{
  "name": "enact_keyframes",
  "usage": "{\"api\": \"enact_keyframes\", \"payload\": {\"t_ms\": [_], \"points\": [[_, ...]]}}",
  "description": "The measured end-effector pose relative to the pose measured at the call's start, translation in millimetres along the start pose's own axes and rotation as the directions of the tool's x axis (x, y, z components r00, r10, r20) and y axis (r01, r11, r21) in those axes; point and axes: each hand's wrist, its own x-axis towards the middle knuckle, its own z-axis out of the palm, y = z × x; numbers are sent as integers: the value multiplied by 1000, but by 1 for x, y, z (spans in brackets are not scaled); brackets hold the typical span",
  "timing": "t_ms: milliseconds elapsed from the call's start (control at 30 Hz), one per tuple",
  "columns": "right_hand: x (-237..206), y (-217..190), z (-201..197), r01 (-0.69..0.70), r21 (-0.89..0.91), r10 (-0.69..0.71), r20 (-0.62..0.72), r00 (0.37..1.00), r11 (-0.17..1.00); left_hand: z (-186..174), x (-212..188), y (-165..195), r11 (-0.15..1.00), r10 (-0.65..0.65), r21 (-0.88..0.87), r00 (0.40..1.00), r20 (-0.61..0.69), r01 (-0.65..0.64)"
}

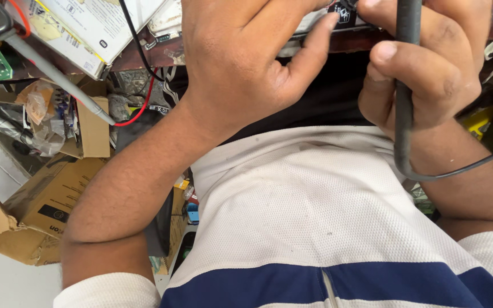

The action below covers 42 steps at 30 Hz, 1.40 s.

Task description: The person retrieves a small electronic component from a shelf, then uses a soldering iron and tweezers to work on a disassembled smartphone motherboard. The person manipulates the component and applies heat to the board, then briefly handles the phone casing.

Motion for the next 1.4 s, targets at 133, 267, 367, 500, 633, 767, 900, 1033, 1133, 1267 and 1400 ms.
{"api": "enact_keyframes", "payload": {"t_ms": [133, 267, 367, 500, 633, 767, 900, 1033, 1133, 1267, 1400], "points": [[-1, -1, -1, -31, -12, 32, 63, 997, 999, 2, 0, 2, 999, -40, 17, 999, 4, 40], [-3, -2, -4, -51, -17, 52, 114, 992, 999, 5, 1, 3, 999, -42, 9, 999, -31, 42], [-6, 3, 0, -3, -64, 9, 95, 995, 998, 6, 1, 2, 999, -40, -5, 998, -40, 40], [-10, 8, 5, 24, -52, -21, 62, 998, 998, 4, 2, 1, 999, -33, -38, 999, -32, 32], [-12, 13, 8, 59, -78, -57, 28, 998, 995, 3, 1, -1, 998, -32, -59, 999, -33, 30], [-13, 13, 8, 59, -69, -58, 22, 998, 996, 3, -1, -1, 998, -45, -53, 998, -47, 43], [-14, 12, 6, 31, -80, -27, 48, 998, 996, 5, 0, -3, 998, -39, -50, 997, -67, 36], [-14, 14, 6, 62, -69, -60, 33, 998, 996, 6, 0, -1, 998, -60, -40, 995, -78, 57], [-16, 12, 4, 42, -67, -37, 61, 997, 997, 7, 0, 2, 996, -88, -37, 992, -95, 84], [-15, 8, -2, -3, -53, 9, 111, 994, 999, 9, 2, 5, 985, -145, -105, 984, -107, 134], [-5, 10, -2, 12, -19, -10, 127, 992, 1000, 8, 2, 5, 974, -190, -144, 978, -88, 177]]}}
